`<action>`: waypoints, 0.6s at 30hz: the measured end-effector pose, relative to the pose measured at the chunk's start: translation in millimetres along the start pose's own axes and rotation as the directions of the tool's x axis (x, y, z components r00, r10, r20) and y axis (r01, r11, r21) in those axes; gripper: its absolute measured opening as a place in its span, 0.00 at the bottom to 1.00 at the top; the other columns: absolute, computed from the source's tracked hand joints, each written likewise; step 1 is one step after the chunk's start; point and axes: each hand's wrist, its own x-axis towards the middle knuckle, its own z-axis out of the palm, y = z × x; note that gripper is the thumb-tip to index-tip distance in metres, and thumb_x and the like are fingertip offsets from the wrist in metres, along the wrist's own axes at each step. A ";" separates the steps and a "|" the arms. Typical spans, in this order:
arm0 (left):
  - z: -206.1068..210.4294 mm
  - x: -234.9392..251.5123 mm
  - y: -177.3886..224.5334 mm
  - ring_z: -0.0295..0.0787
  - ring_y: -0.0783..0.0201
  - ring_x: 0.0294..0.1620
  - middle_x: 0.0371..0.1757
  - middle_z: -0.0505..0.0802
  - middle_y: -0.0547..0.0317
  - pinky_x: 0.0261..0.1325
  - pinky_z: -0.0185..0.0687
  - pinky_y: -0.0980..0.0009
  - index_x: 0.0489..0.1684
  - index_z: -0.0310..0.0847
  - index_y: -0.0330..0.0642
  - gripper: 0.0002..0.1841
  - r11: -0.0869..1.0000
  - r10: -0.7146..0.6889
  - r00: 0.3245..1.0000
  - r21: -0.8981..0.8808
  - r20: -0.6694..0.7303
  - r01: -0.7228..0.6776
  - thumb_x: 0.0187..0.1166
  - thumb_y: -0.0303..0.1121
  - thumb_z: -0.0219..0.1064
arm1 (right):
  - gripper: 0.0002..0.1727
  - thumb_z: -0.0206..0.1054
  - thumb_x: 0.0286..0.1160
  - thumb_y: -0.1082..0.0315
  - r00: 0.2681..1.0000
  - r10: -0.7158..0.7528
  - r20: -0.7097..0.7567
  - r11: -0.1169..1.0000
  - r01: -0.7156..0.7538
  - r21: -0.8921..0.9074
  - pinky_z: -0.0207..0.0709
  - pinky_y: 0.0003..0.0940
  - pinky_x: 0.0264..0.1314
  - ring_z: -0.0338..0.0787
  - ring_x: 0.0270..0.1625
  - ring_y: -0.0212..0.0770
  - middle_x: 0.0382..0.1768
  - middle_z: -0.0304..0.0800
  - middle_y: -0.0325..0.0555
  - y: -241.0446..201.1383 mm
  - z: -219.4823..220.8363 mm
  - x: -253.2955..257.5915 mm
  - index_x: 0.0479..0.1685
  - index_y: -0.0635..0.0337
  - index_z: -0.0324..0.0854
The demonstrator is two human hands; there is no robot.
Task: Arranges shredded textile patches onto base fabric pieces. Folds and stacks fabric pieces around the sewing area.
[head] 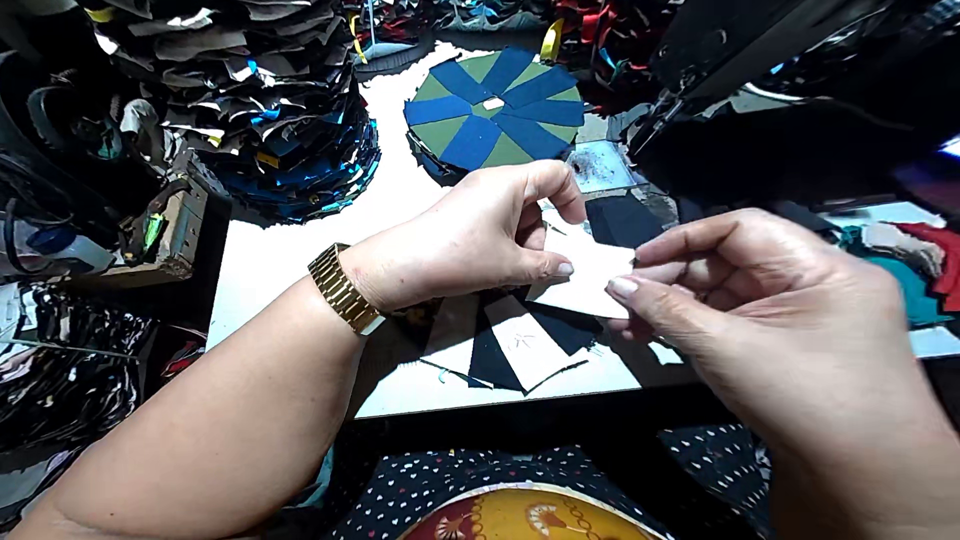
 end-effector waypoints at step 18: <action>-4.5 -6.1 2.4 0.80 0.72 0.28 0.27 0.87 0.70 0.33 0.78 0.68 0.39 0.89 0.52 0.08 0.873 0.030 0.998 0.484 0.062 -0.056 0.69 0.40 0.80 | 0.13 0.63 0.76 0.69 0.857 -0.411 0.312 0.774 0.508 -0.377 0.82 0.36 0.45 0.85 0.47 0.42 0.47 0.85 0.47 7.3 8.9 7.3 0.50 0.60 0.93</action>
